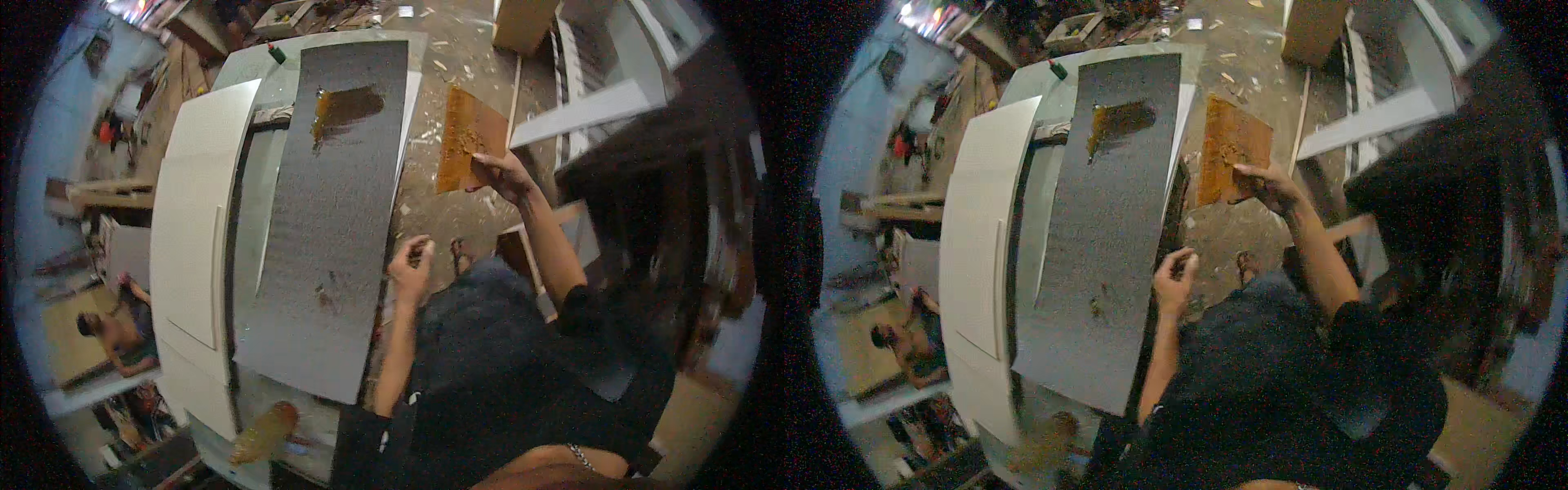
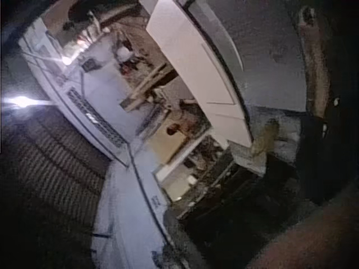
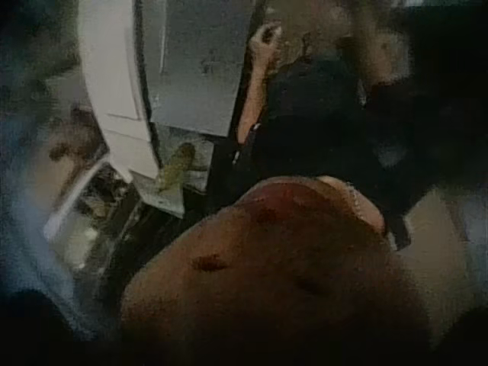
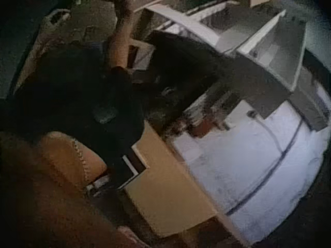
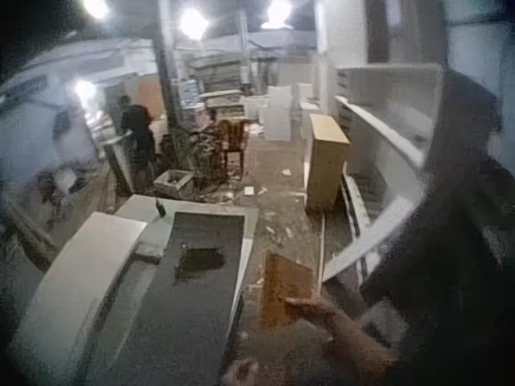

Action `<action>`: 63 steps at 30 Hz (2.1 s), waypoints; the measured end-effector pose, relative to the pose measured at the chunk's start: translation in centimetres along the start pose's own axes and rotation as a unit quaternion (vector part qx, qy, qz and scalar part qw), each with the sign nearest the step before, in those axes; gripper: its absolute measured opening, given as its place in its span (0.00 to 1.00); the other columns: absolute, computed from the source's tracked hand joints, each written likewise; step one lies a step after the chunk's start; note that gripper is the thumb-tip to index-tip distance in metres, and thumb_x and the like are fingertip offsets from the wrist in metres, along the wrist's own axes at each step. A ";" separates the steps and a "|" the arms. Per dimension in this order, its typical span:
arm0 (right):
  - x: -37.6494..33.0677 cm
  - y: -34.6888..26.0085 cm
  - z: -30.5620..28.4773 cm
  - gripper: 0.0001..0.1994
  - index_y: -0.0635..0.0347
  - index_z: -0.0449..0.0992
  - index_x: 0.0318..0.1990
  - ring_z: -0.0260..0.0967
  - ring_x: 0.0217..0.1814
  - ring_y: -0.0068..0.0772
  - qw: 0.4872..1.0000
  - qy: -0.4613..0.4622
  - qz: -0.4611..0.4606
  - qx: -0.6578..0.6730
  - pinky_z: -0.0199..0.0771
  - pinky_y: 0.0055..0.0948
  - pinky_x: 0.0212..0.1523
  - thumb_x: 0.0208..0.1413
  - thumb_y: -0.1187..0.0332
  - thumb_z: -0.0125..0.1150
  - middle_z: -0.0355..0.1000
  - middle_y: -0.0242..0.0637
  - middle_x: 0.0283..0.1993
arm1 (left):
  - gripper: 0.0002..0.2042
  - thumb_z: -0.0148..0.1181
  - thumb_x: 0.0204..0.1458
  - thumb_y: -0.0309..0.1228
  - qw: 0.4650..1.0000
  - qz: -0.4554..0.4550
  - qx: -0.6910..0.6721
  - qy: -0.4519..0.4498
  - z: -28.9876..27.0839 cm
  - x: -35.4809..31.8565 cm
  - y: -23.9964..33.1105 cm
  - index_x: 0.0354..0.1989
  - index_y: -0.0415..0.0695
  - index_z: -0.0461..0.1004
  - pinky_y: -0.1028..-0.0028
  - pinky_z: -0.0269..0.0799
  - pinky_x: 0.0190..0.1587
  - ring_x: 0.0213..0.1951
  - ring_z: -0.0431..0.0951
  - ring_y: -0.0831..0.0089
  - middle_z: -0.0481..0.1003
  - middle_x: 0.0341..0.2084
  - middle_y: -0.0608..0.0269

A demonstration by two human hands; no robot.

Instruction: The person applies a liquid adhesive from a bottle onto a board and uses a wooden scraper to spread it evenly across the surface.

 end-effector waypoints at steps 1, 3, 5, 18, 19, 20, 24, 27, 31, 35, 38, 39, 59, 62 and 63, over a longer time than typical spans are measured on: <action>0.7 -1.6 1.1 0.28 0.64 0.66 0.61 0.74 0.54 0.37 0.998 0.014 -0.036 -0.046 0.76 0.40 0.57 0.56 0.66 0.69 0.74 0.37 0.51 | 0.14 0.65 0.57 0.36 0.999 0.010 0.009 0.033 -1.2 1.4 -0.2 0.48 0.41 0.79 0.70 0.75 0.44 0.38 0.79 0.71 0.80 0.36 0.62; 4.3 -9.0 3.4 0.29 0.65 0.66 0.62 0.73 0.56 0.36 0.982 0.030 -0.121 -0.144 0.74 0.36 0.59 0.56 0.66 0.69 0.74 0.38 0.55 | 0.16 0.65 0.57 0.36 0.995 0.011 0.009 0.102 -1.4 6.8 1.1 0.50 0.40 0.78 0.69 0.76 0.43 0.40 0.80 0.70 0.80 0.38 0.60; 13.1 -15.4 1.9 0.25 0.64 0.71 0.60 0.72 0.56 0.31 0.932 -0.134 -0.240 -0.237 0.73 0.35 0.58 0.53 0.74 0.66 0.75 0.36 0.56 | 0.19 0.66 0.56 0.36 0.986 0.026 0.021 0.160 -1.3 13.5 4.3 0.53 0.40 0.76 0.66 0.76 0.46 0.44 0.79 0.66 0.79 0.40 0.58; 35.5 -4.9 17.5 0.27 0.48 0.70 0.64 0.67 0.65 0.38 0.334 -0.347 -0.419 -0.770 0.67 0.42 0.64 0.53 0.69 0.59 0.72 0.34 0.62 | 0.25 0.57 0.60 0.45 0.911 -0.044 0.212 0.352 -19.5 39.1 -5.2 0.59 0.39 0.72 0.55 0.64 0.60 0.55 0.73 0.45 0.76 0.52 0.44; 36.4 -4.4 16.6 0.27 0.48 0.69 0.64 0.66 0.66 0.37 0.332 -0.341 -0.427 -0.769 0.66 0.43 0.65 0.53 0.68 0.58 0.71 0.33 0.62 | 0.24 0.58 0.60 0.45 0.919 -0.062 0.189 0.340 -18.9 40.2 -5.8 0.57 0.40 0.74 0.55 0.64 0.59 0.54 0.74 0.46 0.77 0.50 0.45; 36.4 -3.8 16.6 0.27 0.46 0.69 0.64 0.66 0.67 0.36 0.336 -0.337 -0.421 -0.772 0.64 0.44 0.67 0.53 0.67 0.59 0.71 0.34 0.63 | 0.23 0.59 0.59 0.45 0.925 -0.086 0.168 0.329 -18.6 40.4 -6.8 0.56 0.42 0.76 0.56 0.64 0.58 0.53 0.75 0.47 0.79 0.47 0.47; 40.4 -4.4 17.6 0.26 0.46 0.71 0.63 0.67 0.66 0.37 0.352 -0.345 -0.431 -0.756 0.63 0.45 0.69 0.53 0.64 0.60 0.72 0.34 0.62 | 0.20 0.62 0.56 0.47 0.895 -0.071 0.275 0.345 -17.0 40.6 -5.0 0.50 0.48 0.81 0.58 0.66 0.56 0.48 0.78 0.49 0.81 0.42 0.49; 42.4 -3.1 21.2 0.23 0.48 0.75 0.58 0.69 0.64 0.38 0.363 -0.410 -0.423 -0.722 0.67 0.43 0.65 0.52 0.66 0.61 0.74 0.34 0.59 | 0.18 0.65 0.53 0.47 0.903 -0.077 0.208 0.368 -18.3 40.8 -6.9 0.47 0.52 0.83 0.58 0.69 0.53 0.46 0.79 0.50 0.81 0.42 0.50; 43.7 -1.4 20.7 0.20 0.47 0.78 0.52 0.70 0.61 0.41 0.415 -0.467 -0.316 -0.714 0.70 0.42 0.63 0.49 0.68 0.64 0.75 0.35 0.57 | 0.16 0.68 0.50 0.46 0.899 -0.117 0.191 0.375 -19.0 40.7 -7.2 0.44 0.56 0.84 0.58 0.73 0.48 0.44 0.80 0.50 0.82 0.39 0.52; 43.5 -3.0 18.9 0.19 0.45 0.81 0.49 0.72 0.59 0.44 0.396 -0.500 -0.291 -0.713 0.74 0.40 0.58 0.48 0.73 0.60 0.76 0.38 0.55 | 0.15 0.69 0.49 0.44 0.901 -0.214 0.179 0.332 -18.7 40.3 -4.6 0.43 0.55 0.85 0.58 0.74 0.48 0.44 0.80 0.51 0.82 0.38 0.52; 43.1 -5.1 17.1 0.21 0.44 0.82 0.50 0.74 0.55 0.47 0.363 -0.580 -0.292 -0.669 0.76 0.42 0.54 0.49 0.77 0.56 0.79 0.38 0.50 | 0.14 0.70 0.49 0.41 0.888 -0.197 0.241 0.338 -18.5 40.8 -2.7 0.44 0.55 0.84 0.57 0.74 0.48 0.45 0.81 0.52 0.82 0.40 0.52; 44.1 -5.9 17.3 0.21 0.46 0.82 0.50 0.75 0.52 0.49 0.368 -0.573 -0.235 -0.693 0.76 0.42 0.53 0.48 0.78 0.56 0.79 0.39 0.48 | 0.14 0.70 0.49 0.40 0.895 -0.195 0.219 0.336 -18.6 40.6 -3.3 0.44 0.54 0.85 0.58 0.74 0.49 0.46 0.80 0.53 0.82 0.41 0.52; 55.3 -12.0 22.3 0.23 0.43 0.78 0.56 0.70 0.64 0.36 0.425 -0.421 -0.424 -0.681 0.69 0.38 0.65 0.51 0.74 0.59 0.75 0.31 0.60 | 0.20 0.73 0.46 0.40 0.956 -0.093 0.184 0.210 -16.6 52.0 -1.1 0.49 0.51 0.82 0.62 0.75 0.51 0.47 0.81 0.53 0.81 0.44 0.51; 55.9 -10.3 20.5 0.25 0.44 0.73 0.62 0.65 0.68 0.34 0.370 -0.446 -0.409 -0.705 0.59 0.42 0.72 0.53 0.67 0.60 0.71 0.29 0.65 | 0.18 0.74 0.45 0.40 0.946 -0.087 0.225 0.215 -16.0 52.4 -1.1 0.46 0.53 0.84 0.62 0.75 0.50 0.46 0.81 0.54 0.82 0.43 0.53; 55.9 -10.0 19.7 0.23 0.43 0.74 0.61 0.67 0.67 0.34 0.367 -0.440 -0.422 -0.703 0.61 0.42 0.71 0.54 0.67 0.60 0.72 0.28 0.64 | 0.18 0.74 0.45 0.39 0.940 -0.083 0.247 0.219 -15.9 52.4 -1.1 0.46 0.54 0.84 0.63 0.76 0.49 0.46 0.81 0.54 0.82 0.43 0.54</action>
Point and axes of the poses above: each hand's wrist, its own x-axis towards the middle knuckle, its own z-axis out of the palm, y = z × x, the point moved 7 cm from there along x, towards the middle knuckle
